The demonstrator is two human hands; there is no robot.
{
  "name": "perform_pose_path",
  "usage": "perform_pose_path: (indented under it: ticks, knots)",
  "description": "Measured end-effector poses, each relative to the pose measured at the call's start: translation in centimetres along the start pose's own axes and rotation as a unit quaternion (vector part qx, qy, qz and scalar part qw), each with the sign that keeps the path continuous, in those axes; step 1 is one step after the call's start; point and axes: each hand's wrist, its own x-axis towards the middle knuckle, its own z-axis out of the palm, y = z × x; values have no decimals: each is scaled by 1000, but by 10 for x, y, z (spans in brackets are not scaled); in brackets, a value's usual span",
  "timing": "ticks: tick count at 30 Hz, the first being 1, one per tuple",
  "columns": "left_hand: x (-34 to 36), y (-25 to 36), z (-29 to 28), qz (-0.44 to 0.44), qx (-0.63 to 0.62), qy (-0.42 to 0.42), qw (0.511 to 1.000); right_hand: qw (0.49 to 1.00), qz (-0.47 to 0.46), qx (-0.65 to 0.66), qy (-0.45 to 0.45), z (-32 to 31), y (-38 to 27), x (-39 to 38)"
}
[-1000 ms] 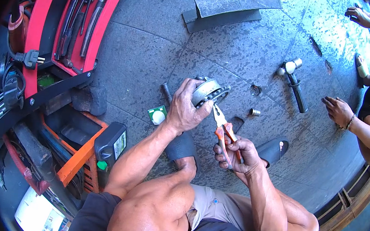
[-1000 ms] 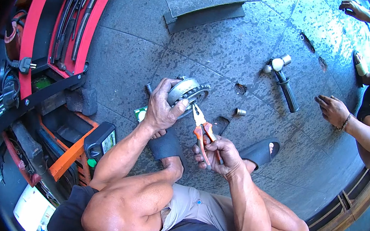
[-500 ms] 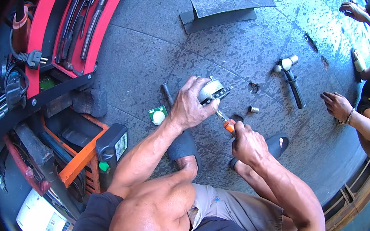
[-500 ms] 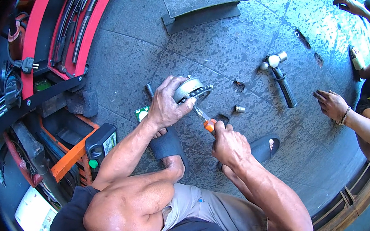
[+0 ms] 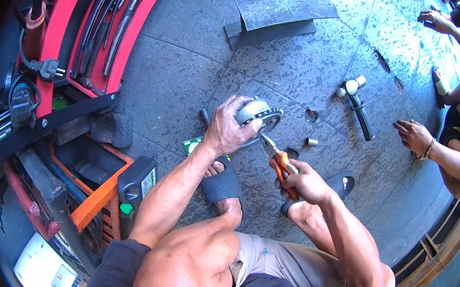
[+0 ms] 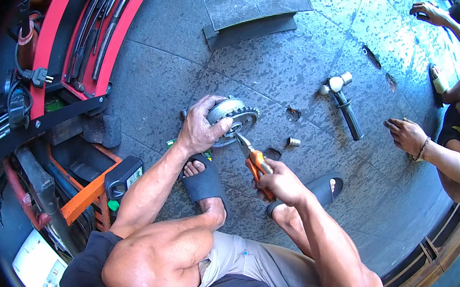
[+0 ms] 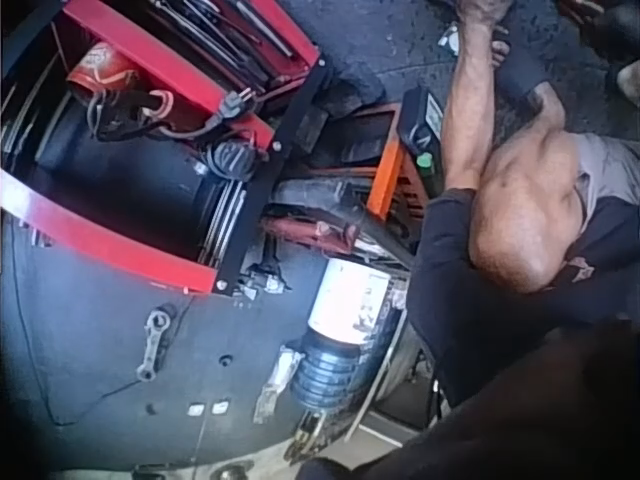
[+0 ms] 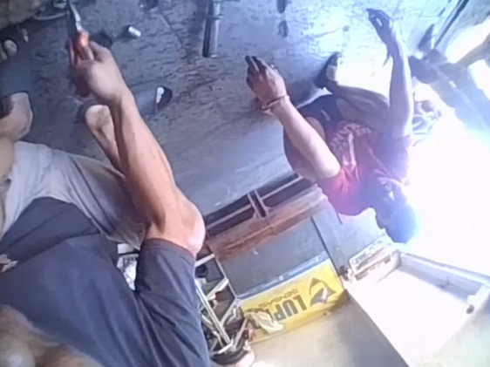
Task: Disassembling and repairing a motorcycle clutch hub assembly using a hammer, punch, and pliers.
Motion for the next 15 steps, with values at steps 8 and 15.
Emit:
perform_pose_path:
  ticks: [8, 15]
  knots:
    - [-4, 4, 5, 16, -1, -16, 1000, 811, 3, 539, -228, 18, 54, 7]
    - [-4, -3, 2, 4, -12, -1, 1000, 922, -5, 373, -101, 19, 48, -1]
